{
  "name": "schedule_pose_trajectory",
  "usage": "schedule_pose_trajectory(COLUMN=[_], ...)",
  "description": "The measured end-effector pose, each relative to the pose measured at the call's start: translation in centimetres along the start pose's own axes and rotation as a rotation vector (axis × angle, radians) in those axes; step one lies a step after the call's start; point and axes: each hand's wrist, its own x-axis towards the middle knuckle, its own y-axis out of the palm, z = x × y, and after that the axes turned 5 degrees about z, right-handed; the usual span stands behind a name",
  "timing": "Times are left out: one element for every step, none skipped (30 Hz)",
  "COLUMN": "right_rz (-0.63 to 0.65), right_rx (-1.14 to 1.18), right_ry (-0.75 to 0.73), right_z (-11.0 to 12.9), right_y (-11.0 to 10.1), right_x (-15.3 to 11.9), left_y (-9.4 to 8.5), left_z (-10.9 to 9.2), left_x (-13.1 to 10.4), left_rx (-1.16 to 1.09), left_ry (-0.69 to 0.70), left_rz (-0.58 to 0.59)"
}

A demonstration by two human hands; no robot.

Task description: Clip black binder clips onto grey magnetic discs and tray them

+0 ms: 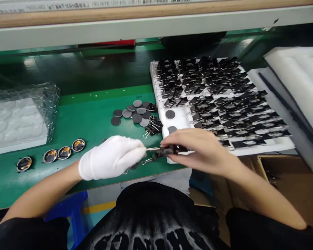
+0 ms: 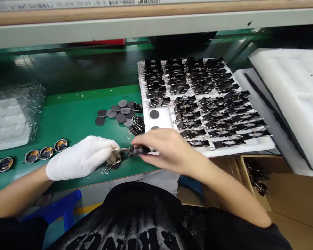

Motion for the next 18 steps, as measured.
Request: schedule_pose_trajectory(right_rz=[-0.054, -0.088, -0.098, -0.096, -0.095, -0.114, -0.166, -0.254, -0.360, -0.449, -0.503, -0.518, -0.499, -0.454, -0.395, -0.330, -0.258, -0.181], right_rx=[-0.055, -0.112, -0.166, -0.212, -0.252, -0.289, -0.327, -0.368, -0.413, -0.462, -0.517, -0.576, -0.639, -0.701, -0.756, -0.798, -0.827, -0.848], right_ry=[-0.037, -0.077, -0.119, -0.162, -0.198, -0.219, -0.218, -0.198, -0.161, -0.119, -0.078, -0.037, 0.016, 0.088, 0.175, 0.267, 0.343, 0.393], right_z=[0.0, -0.2, -0.5, -1.0, -1.6, -2.3, -2.9, -3.5, -4.0, -4.2, -4.3, -4.2, -4.0, -3.8, -3.5, -3.3, -3.3, -3.3], right_y=[0.4, 0.9, 1.3, 1.6, 1.7, 1.8, 1.8, 1.7, 1.4, 1.2, 0.9, 0.7, 0.5, 0.5, 0.5, 0.6, 0.8, 1.1], right_x=[-0.6, -1.2, -1.8, -2.3, -2.8, -3.3, -3.6, -3.8, -3.9, -3.9, -3.6, -3.1, -2.4, -1.6, -0.6, 0.4, 1.4, 2.2], left_y=[-0.2, -0.2, -0.1, 0.1, 0.3, 0.4, 0.4, 0.2, -0.2, -0.7, -1.2, -1.9, -2.4, -2.9, -3.3, -3.5, -3.7, -3.7], left_z=[-0.3, -0.7, -0.9, -1.1, -1.2, -1.2, -1.2, -1.2, -1.1, -1.1, -1.1, -1.1, -1.1, -1.1, -1.0, -0.9, -0.7, -0.6], left_x=[0.1, 0.3, 0.7, 1.2, 1.8, 2.5, 3.1, 3.8, 4.4, 5.1, 5.9, 6.7, 7.6, 8.5, 9.5, 10.4, 11.4, 12.2], left_rx=[-0.111, -0.228, -0.332, -0.408, -0.452, -0.465, -0.455, -0.429, -0.384, -0.318, -0.231, -0.130, -0.026, 0.069, 0.146, 0.206, 0.250, 0.285], left_ry=[-0.031, -0.069, -0.114, -0.162, -0.195, -0.207, -0.207, -0.199, -0.184, -0.170, -0.163, -0.163, -0.166, -0.169, -0.169, -0.168, -0.165, -0.155], left_rz=[0.053, 0.120, 0.187, 0.245, 0.279, 0.279, 0.236, 0.157, 0.066, -0.038, -0.147, -0.255, -0.357, -0.444, -0.512, -0.561, -0.591, -0.607])
